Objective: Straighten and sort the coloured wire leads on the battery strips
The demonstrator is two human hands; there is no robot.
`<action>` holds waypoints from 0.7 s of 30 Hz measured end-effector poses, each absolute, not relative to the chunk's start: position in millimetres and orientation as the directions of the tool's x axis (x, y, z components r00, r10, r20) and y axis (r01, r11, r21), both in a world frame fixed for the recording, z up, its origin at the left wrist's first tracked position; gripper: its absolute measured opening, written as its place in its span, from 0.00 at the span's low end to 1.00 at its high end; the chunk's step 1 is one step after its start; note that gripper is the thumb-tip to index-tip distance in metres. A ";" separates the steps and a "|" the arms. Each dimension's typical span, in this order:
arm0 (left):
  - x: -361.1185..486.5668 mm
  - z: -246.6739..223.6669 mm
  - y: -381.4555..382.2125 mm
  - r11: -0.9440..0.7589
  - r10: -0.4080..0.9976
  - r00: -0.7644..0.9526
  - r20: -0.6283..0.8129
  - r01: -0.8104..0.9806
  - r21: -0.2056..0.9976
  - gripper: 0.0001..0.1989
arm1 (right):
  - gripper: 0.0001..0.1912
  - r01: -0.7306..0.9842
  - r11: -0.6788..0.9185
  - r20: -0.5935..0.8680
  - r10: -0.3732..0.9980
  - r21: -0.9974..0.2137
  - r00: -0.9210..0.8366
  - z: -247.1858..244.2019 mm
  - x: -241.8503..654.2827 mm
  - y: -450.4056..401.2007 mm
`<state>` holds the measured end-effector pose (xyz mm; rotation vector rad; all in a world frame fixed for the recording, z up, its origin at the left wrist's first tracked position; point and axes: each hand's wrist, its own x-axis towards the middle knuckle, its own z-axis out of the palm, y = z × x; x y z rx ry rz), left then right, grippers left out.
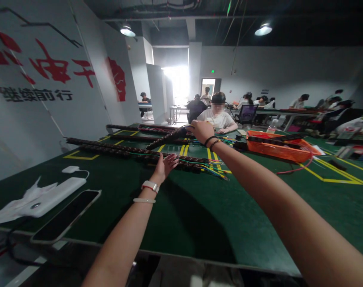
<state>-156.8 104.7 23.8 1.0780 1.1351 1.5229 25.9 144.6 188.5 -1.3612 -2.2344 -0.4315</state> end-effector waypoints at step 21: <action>-98.3 53.5 27.9 0.027 1.000 0.021 -0.017 -0.767 0.641 0.18 | 0.15 0.779 0.532 0.575 0.769 -0.333 -0.279 53.3 126.0 63.8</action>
